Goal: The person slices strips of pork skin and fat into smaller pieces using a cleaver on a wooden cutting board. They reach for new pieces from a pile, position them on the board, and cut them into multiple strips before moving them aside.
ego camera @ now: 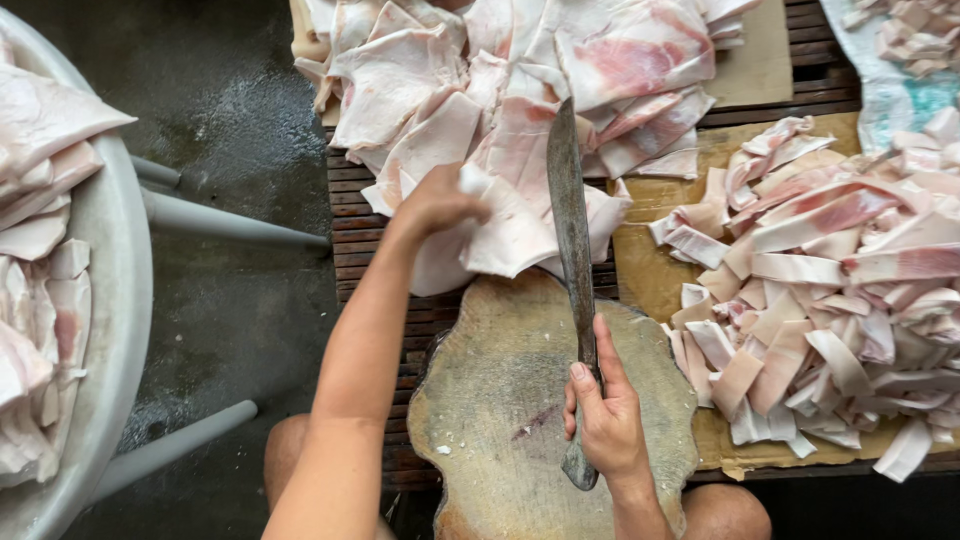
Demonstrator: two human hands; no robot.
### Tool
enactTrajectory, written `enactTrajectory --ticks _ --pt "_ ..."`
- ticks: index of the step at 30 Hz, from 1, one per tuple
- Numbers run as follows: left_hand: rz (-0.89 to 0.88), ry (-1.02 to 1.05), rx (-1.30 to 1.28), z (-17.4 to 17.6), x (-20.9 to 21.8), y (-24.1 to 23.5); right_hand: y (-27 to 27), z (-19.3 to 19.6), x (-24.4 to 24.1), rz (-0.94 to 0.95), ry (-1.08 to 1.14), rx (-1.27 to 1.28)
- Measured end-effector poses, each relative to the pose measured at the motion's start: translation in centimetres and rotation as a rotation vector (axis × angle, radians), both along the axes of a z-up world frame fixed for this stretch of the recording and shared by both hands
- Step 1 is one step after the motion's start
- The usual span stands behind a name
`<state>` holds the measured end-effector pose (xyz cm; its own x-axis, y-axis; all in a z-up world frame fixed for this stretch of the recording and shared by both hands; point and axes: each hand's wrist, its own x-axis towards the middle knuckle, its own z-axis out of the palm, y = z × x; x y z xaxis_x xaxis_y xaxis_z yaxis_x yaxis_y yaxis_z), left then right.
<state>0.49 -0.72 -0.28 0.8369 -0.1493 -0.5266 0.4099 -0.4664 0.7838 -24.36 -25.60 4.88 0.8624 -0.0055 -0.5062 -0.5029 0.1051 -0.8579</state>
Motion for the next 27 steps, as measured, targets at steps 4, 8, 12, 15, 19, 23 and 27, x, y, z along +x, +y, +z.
enactTrajectory --ticks 4,8,12,15,19,23,27 --pt "-0.105 -0.028 0.415 0.3 1.1 -4.4 0.6 -1.1 -0.1 -0.087 0.006 0.029" --pt "-0.125 -0.176 0.668 0.0 1.0 -6.6 -0.5 -0.6 -0.7 -0.133 -0.004 -0.028" --pt "0.145 -0.587 0.281 -2.7 5.0 -5.9 -2.1 -0.2 -2.6 -0.170 -0.037 -0.038" --pt "-0.007 -0.604 0.337 -3.1 6.9 -6.3 -2.4 -0.2 -3.5 -0.162 -0.021 -0.043" --pt "-0.469 -0.200 0.424 -1.1 7.2 -9.0 -2.0 -0.5 -4.3 -0.196 0.030 0.011" --pt "-0.867 -0.092 0.426 1.5 2.1 -11.4 -1.8 -0.6 -4.8 -0.201 0.038 0.035" --pt "-0.704 -0.160 0.421 0.7 1.0 -10.2 -2.1 -0.6 -6.6 -0.219 0.082 -0.027"
